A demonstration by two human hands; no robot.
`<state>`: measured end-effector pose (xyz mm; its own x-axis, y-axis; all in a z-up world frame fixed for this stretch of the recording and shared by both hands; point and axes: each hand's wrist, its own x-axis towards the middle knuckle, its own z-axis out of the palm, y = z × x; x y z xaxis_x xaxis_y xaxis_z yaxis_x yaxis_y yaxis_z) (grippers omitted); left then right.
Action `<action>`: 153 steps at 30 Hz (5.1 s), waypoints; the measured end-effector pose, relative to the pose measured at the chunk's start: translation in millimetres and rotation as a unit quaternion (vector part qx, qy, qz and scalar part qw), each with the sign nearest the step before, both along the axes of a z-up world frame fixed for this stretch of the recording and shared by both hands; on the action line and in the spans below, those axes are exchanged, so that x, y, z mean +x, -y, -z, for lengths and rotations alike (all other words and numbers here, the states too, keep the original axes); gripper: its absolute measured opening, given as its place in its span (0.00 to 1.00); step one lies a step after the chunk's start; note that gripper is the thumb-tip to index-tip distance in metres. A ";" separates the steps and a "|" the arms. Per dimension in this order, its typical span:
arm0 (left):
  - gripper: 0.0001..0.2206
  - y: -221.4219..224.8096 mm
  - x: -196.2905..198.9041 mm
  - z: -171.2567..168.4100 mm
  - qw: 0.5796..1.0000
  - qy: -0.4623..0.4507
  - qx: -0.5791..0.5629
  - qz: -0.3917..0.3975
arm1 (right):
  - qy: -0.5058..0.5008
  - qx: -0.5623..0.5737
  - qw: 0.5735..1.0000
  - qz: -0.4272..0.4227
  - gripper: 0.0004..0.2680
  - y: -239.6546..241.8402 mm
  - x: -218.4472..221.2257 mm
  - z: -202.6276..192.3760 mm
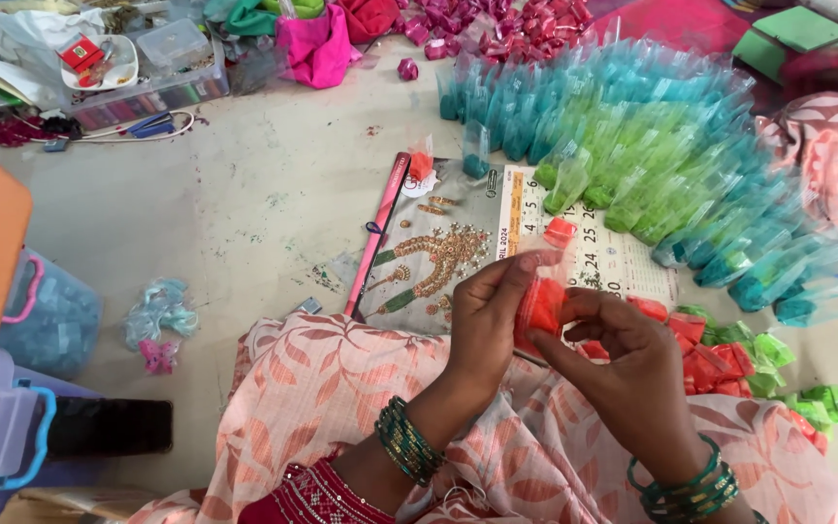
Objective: The person packages and seals small items into plastic bags using a stapler.
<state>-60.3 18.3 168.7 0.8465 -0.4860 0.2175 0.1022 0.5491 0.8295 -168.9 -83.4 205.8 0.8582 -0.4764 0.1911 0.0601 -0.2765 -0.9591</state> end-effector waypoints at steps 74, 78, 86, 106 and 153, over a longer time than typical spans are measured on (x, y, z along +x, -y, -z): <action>0.06 -5.6 30.0 -5.8 0.992 -0.100 -0.008 0.082 | 0.010 0.295 0.955 -0.016 0.08 37.4 31.6 -0.2; 0.07 -5.7 32.7 -3.6 0.999 -0.015 0.016 0.045 | -0.004 0.319 0.948 -0.016 0.08 25.7 34.7 -19.3; 0.07 -11.0 25.0 -8.1 0.999 0.026 0.013 0.021 | -0.036 0.195 0.980 0.007 0.09 19.7 34.9 -22.5; 0.08 -9.0 17.6 -11.8 0.999 0.033 0.010 -0.005 | -0.017 0.068 0.997 0.027 0.12 14.5 28.6 -22.8; 0.09 -5.3 65.6 -14.9 0.993 0.016 0.115 -0.032 | -0.141 -0.219 0.963 0.065 0.08 51.7 57.2 5.3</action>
<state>5.2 23.6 183.6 0.8718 -0.4711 0.1343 0.0443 0.3488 0.9361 -111.7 -135.1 200.5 0.8442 -0.5099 0.1656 -0.2485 -0.6459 -0.7219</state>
